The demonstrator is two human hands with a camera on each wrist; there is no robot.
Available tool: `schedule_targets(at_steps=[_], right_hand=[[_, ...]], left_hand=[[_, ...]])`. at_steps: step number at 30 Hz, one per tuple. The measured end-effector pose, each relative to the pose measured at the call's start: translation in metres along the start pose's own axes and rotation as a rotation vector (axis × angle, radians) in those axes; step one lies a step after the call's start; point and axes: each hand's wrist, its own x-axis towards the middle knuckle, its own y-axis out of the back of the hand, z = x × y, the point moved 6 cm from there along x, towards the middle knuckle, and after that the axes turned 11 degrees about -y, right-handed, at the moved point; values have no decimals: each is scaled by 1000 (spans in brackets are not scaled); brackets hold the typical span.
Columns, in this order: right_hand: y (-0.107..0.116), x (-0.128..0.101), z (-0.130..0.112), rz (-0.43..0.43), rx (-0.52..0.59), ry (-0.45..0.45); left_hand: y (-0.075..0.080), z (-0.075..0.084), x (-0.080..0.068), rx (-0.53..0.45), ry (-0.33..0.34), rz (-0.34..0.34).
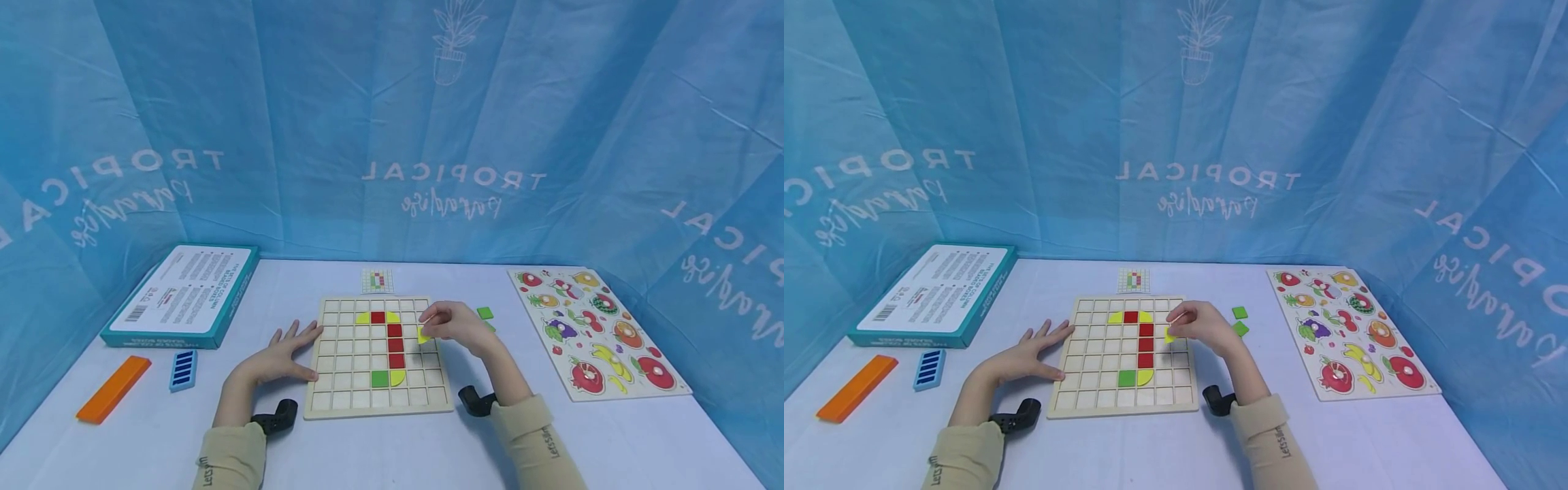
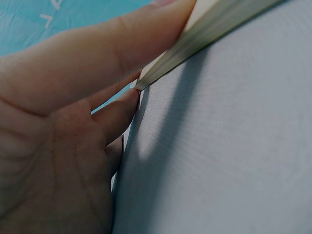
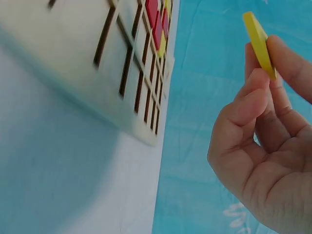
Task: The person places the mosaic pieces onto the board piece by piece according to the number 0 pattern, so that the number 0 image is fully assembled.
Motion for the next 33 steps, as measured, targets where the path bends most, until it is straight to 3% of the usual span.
schedule_targets(at_steps=[13, 21, 26, 33], right_hand=[[-22, -3, -20, -108, 56, 52], [-43, -2, -28, -179, 84, 35], [-57, -2, -33, -220, 53, 24], [-73, -3, -42, -264, -20, 77]], left_hand=[[-1, -3, 3, 16, -16, 0], [0, -2, 2, 5, -12, -3], [0, 0, 1, 9, -11, -4], [0, -1, 1, 15, -8, -6]])
